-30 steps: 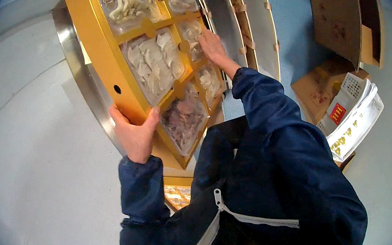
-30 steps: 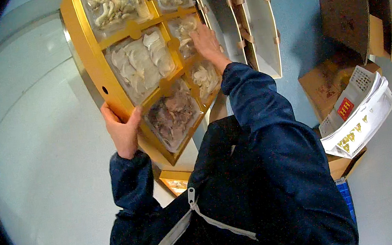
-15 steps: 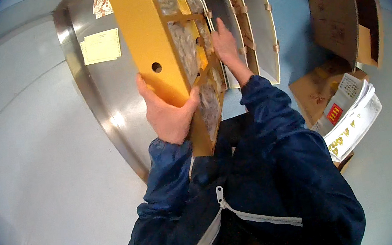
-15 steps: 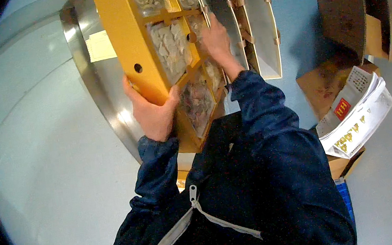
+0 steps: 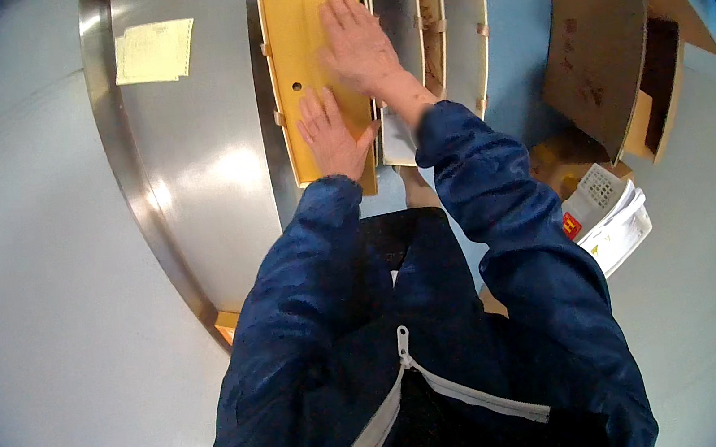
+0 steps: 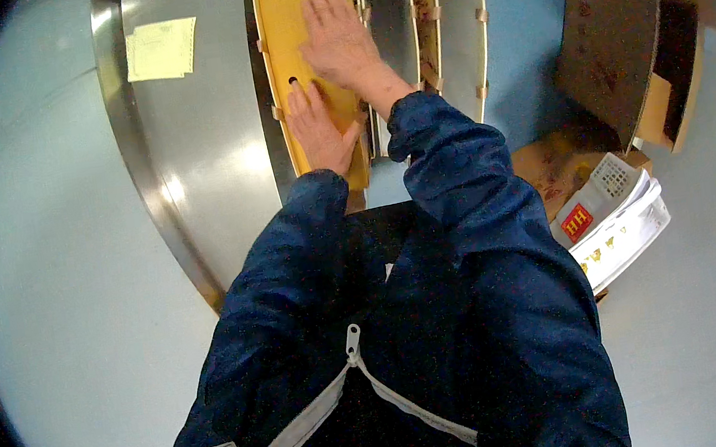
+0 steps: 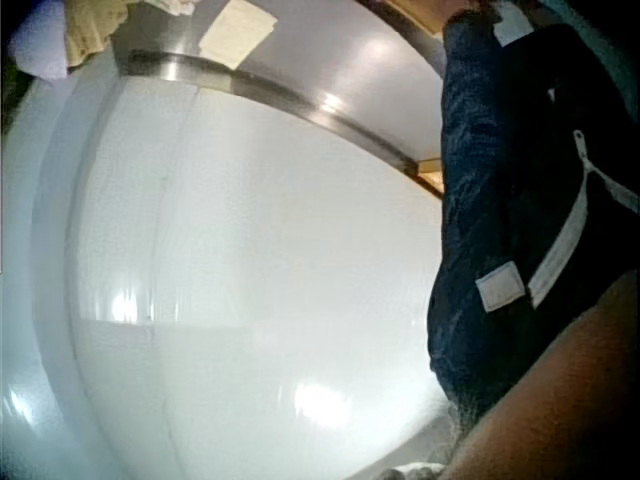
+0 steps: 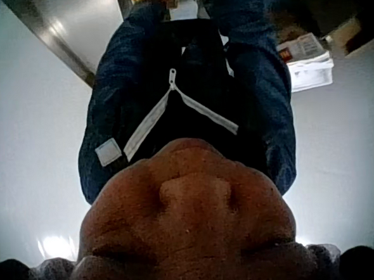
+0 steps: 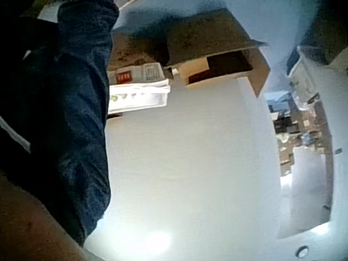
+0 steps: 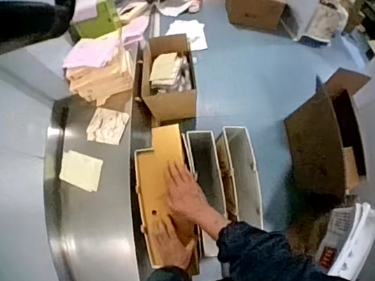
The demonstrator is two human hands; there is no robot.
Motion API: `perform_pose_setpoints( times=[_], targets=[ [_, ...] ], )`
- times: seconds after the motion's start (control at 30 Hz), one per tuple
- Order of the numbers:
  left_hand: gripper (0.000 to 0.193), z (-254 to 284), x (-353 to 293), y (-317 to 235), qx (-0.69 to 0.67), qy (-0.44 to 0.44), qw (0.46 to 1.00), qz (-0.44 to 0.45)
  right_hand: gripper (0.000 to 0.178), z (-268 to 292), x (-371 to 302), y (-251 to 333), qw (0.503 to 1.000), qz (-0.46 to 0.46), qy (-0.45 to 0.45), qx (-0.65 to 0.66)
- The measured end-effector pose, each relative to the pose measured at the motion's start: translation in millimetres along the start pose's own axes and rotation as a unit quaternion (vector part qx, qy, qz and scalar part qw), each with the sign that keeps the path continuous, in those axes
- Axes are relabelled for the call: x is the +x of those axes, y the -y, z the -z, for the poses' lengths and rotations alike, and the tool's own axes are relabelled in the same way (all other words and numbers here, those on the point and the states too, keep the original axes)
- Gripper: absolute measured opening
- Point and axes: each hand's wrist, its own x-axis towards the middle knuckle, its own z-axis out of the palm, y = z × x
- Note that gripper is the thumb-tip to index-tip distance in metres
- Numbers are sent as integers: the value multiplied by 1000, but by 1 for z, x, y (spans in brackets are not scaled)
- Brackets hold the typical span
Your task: The person assembles flat-packed cardboard boxes by folding and interlocking the flaps. After assembling several boxes, the person places a pre-filled compartmentalized tray into one of the boxes and closes the lid.
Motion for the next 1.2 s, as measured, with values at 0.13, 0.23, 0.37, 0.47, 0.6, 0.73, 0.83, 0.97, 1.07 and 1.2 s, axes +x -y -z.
perform_pose_setpoints(
  times=[0.13,0.23,0.37,0.47,0.6,0.73,0.83,0.97,1.07,1.2],
  targets=[
    [77,-63,-11,34,84,58,995,12,53,-50,-24,-28,981,-83,167,43],
    [72,-87,-25,58,123,79,989,14,50,-76,-52,-41,986,-31,154,-47],
    [66,-72,-34,59,80,77,994,19,47,-73,-54,-36,989,-4,140,-51],
    [61,-51,-57,56,-1,40,999,30,37,-54,-40,-27,994,44,90,44],
    [59,5,-159,57,-95,23,986,133,40,-47,-87,-34,986,47,132,85],
    [55,28,-302,111,-85,-28,917,389,55,-32,-128,-26,956,20,285,61],
    [56,34,-435,163,-110,-143,796,578,55,-15,-137,-12,939,20,337,60],
    [67,47,-589,228,-105,-146,626,759,45,-7,-143,-3,942,-20,332,45],
    [71,37,-754,304,-106,-62,642,757,39,-30,-164,22,948,10,311,64],
    [46,-20,-823,357,-157,-121,658,727,32,-67,-222,156,924,36,364,111]
  ],
)
